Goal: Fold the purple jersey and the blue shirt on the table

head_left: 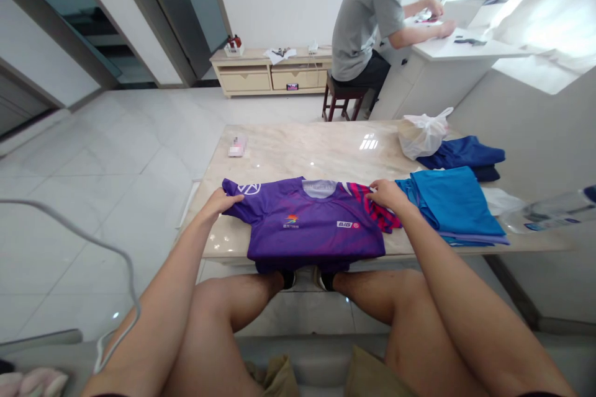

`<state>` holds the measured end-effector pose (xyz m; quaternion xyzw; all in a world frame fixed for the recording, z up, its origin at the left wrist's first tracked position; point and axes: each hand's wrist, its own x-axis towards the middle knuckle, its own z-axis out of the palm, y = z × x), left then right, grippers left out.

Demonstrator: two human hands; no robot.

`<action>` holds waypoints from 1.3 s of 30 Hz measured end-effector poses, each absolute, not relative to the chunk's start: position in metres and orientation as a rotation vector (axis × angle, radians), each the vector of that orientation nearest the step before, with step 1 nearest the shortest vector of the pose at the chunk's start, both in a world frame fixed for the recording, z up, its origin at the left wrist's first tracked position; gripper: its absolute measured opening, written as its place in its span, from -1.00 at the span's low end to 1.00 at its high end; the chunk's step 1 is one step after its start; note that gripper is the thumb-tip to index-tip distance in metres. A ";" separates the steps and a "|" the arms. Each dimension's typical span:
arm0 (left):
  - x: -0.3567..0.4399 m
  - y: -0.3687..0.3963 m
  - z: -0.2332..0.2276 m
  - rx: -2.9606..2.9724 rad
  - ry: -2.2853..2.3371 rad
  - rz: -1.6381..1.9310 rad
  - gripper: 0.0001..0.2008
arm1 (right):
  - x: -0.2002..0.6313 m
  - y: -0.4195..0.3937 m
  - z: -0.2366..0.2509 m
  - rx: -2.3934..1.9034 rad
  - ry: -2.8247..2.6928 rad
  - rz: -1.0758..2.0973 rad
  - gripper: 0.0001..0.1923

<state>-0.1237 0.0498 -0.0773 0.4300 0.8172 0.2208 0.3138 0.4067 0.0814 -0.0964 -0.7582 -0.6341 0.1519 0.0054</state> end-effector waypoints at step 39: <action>0.010 0.010 -0.183 2.162 2.142 0.120 -0.26 | 0.325 0.030 -0.199 -2.069 -2.238 0.199 -0.21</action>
